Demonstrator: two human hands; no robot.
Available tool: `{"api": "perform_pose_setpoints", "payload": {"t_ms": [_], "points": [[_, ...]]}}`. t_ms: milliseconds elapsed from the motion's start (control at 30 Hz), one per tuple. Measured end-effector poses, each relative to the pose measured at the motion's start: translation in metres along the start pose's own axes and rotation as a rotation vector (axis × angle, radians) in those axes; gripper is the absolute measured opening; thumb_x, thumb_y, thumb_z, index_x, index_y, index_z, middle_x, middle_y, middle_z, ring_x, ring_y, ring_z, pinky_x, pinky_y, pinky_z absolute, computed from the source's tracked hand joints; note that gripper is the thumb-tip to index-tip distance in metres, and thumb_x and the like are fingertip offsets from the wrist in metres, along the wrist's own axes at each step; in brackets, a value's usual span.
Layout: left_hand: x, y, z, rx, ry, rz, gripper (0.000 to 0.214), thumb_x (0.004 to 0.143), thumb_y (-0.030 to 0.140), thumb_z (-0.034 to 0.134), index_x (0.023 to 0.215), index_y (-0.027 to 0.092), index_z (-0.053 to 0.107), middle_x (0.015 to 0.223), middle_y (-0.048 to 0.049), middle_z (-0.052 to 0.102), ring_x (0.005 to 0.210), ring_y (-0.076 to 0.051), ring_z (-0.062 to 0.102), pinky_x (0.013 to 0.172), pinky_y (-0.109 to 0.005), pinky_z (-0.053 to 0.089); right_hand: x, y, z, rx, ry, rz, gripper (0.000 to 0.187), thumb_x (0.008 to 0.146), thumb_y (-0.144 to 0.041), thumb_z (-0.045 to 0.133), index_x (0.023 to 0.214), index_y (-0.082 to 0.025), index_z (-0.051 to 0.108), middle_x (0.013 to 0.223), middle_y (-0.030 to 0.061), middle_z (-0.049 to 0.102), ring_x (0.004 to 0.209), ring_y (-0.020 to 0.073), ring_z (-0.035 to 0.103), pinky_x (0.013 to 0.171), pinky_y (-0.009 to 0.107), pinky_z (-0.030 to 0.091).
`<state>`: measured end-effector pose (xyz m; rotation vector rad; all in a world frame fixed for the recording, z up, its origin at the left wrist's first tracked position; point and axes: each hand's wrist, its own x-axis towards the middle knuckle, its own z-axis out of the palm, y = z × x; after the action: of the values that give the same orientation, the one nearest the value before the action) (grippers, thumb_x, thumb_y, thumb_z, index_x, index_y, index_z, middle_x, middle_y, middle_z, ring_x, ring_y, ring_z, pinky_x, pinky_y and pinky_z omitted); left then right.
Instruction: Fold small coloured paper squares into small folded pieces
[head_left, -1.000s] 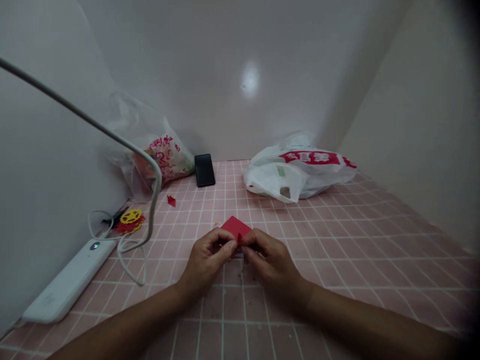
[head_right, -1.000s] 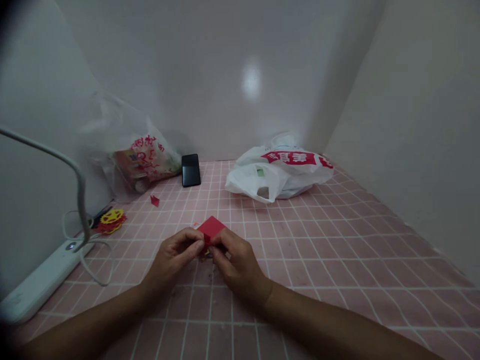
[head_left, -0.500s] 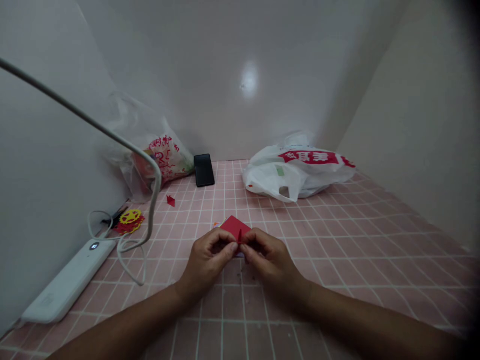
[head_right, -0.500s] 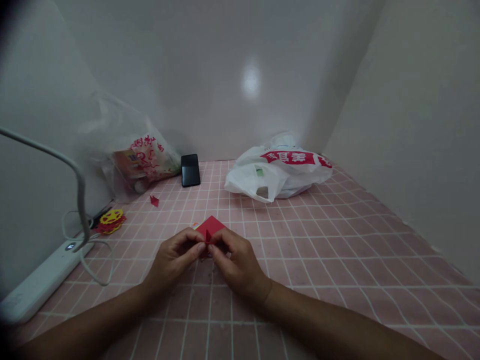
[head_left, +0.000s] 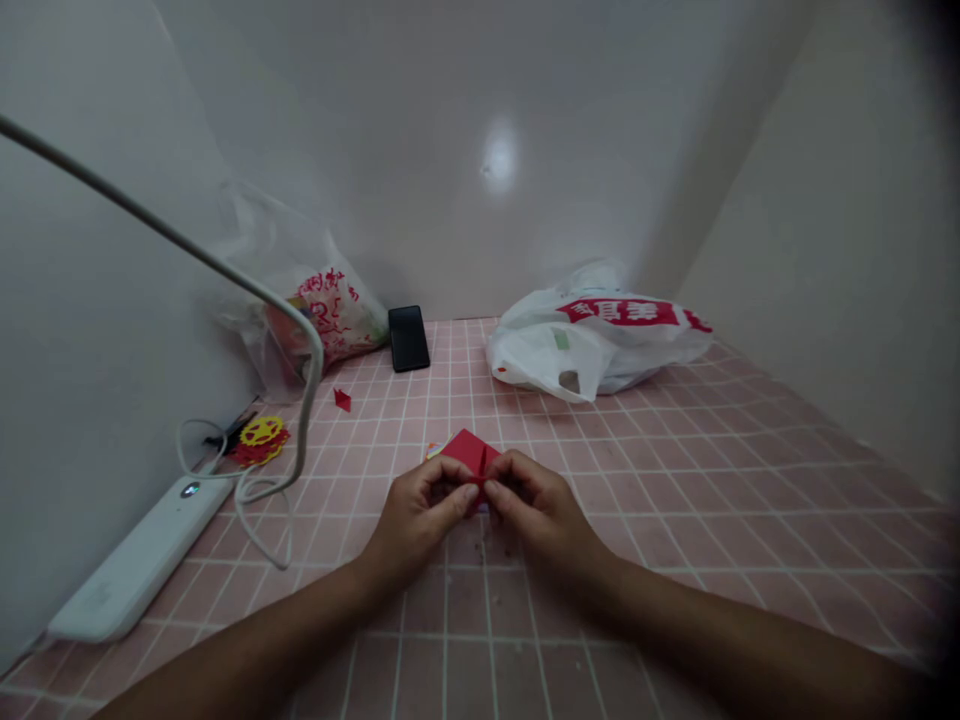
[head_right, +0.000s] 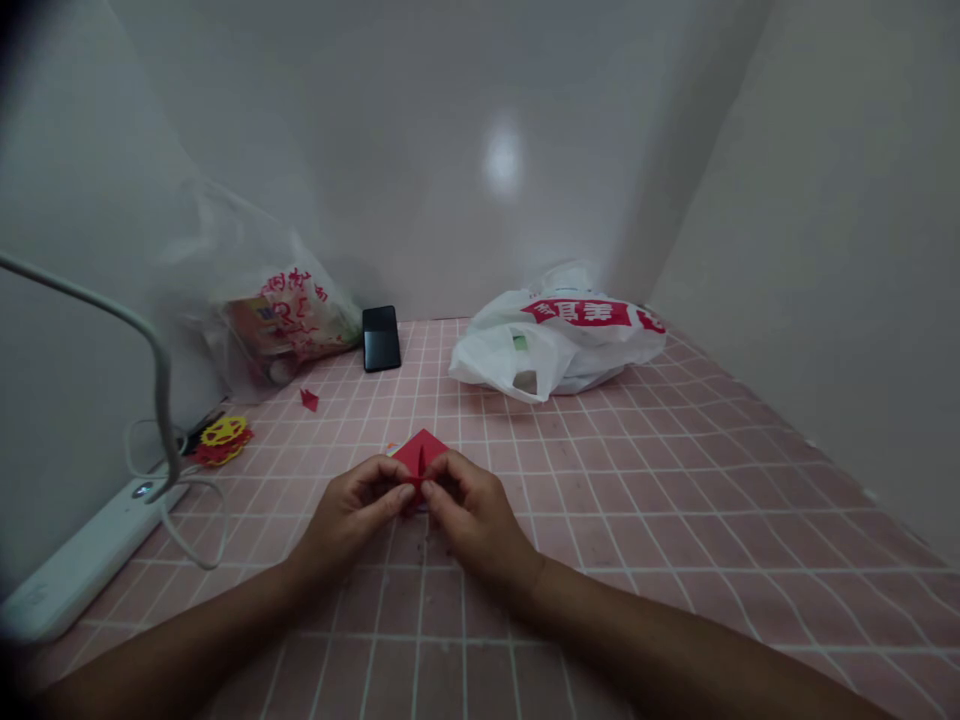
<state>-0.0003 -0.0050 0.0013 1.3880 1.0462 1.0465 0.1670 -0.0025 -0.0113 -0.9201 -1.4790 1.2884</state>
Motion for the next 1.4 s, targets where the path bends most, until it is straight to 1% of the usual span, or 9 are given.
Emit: {"api": "perform_pose_setpoints", "payload": {"t_ms": [100,200,367,500,733,900,1067,1267,1400], "points": [[0.003,-0.004,0.0,-0.142,-0.043,-0.101,0.018,0.078,0.031,0.07,0.077,0.016,0.06,0.067,0.0021,0.061,0.061,-0.011,0.057,0.062,-0.023,0.046,0.003,0.002,0.0,0.173,-0.007,0.113,0.014,0.086,-0.03,0.058,0.078,-0.02,0.053,0.063,-0.0035,0.058,0.055,0.0115,0.054,0.054,0.025,0.04],[0.005,-0.009,-0.001,-0.194,-0.049,-0.144,0.021,0.077,0.032,0.072,0.078,0.015,0.06,0.068,0.0019,0.062,0.06,-0.01,0.057,0.061,-0.023,0.045,0.006,0.004,0.001,0.248,-0.002,0.159,0.015,0.085,-0.03,0.061,0.077,-0.019,0.053,0.06,-0.0044,0.059,0.052,0.0102,0.054,0.053,0.024,0.04],[0.007,-0.013,-0.003,-0.185,-0.084,-0.141,0.021,0.079,0.033,0.071,0.078,0.015,0.06,0.067,0.0017,0.062,0.06,-0.01,0.056,0.06,-0.022,0.044,0.007,0.006,0.0,0.284,-0.014,0.171,0.017,0.083,-0.029,0.064,0.075,-0.019,0.054,0.06,-0.0047,0.059,0.052,0.0093,0.055,0.055,0.024,0.041],[0.006,-0.015,-0.002,-0.165,-0.065,-0.15,0.022,0.079,0.033,0.071,0.078,0.016,0.058,0.068,0.0015,0.062,0.06,-0.01,0.057,0.06,-0.023,0.044,0.006,0.006,0.0,0.289,-0.011,0.173,0.018,0.082,-0.031,0.065,0.074,-0.019,0.054,0.058,-0.0052,0.058,0.051,0.0092,0.053,0.054,0.024,0.04],[0.004,-0.01,0.002,-0.19,-0.117,-0.178,0.026,0.081,0.038,0.069,0.078,0.016,0.057,0.069,-0.0023,0.067,0.062,-0.013,0.061,0.061,-0.025,0.046,0.007,0.006,0.002,0.275,0.013,0.163,0.02,0.082,-0.033,0.064,0.073,-0.02,0.052,0.058,-0.0047,0.058,0.053,0.0107,0.055,0.056,0.027,0.044],[0.004,-0.01,0.003,-0.132,-0.067,-0.177,0.025,0.08,0.037,0.069,0.076,0.016,0.055,0.069,-0.0013,0.066,0.062,-0.012,0.06,0.061,-0.025,0.045,0.007,0.008,0.002,0.277,0.007,0.153,0.019,0.081,-0.031,0.065,0.074,-0.019,0.052,0.061,-0.004,0.059,0.056,0.0111,0.057,0.058,0.026,0.045],[0.003,-0.01,0.004,-0.035,-0.009,-0.149,0.022,0.078,0.033,0.069,0.074,0.017,0.053,0.064,0.0035,0.058,0.057,-0.01,0.054,0.058,-0.023,0.041,0.008,0.006,0.0,0.221,-0.005,0.151,0.019,0.079,-0.03,0.067,0.073,-0.019,0.053,0.065,-0.0051,0.054,0.055,0.0092,0.052,0.055,0.024,0.041],[0.004,-0.011,0.003,-0.156,-0.045,-0.167,0.025,0.077,0.035,0.07,0.078,0.018,0.053,0.072,0.0001,0.064,0.066,-0.013,0.061,0.065,-0.027,0.046,0.007,0.008,0.001,0.241,0.011,0.141,0.02,0.081,-0.032,0.065,0.072,-0.02,0.05,0.06,-0.0048,0.056,0.054,0.0106,0.054,0.055,0.025,0.042],[0.005,-0.01,0.004,-0.15,0.015,-0.166,0.026,0.073,0.034,0.073,0.074,0.017,0.052,0.069,0.0025,0.06,0.062,-0.011,0.059,0.062,-0.025,0.045,0.007,0.008,0.001,0.255,0.024,0.147,0.022,0.079,-0.033,0.068,0.072,-0.019,0.052,0.064,-0.0044,0.056,0.053,0.0094,0.051,0.053,0.024,0.041]]}}
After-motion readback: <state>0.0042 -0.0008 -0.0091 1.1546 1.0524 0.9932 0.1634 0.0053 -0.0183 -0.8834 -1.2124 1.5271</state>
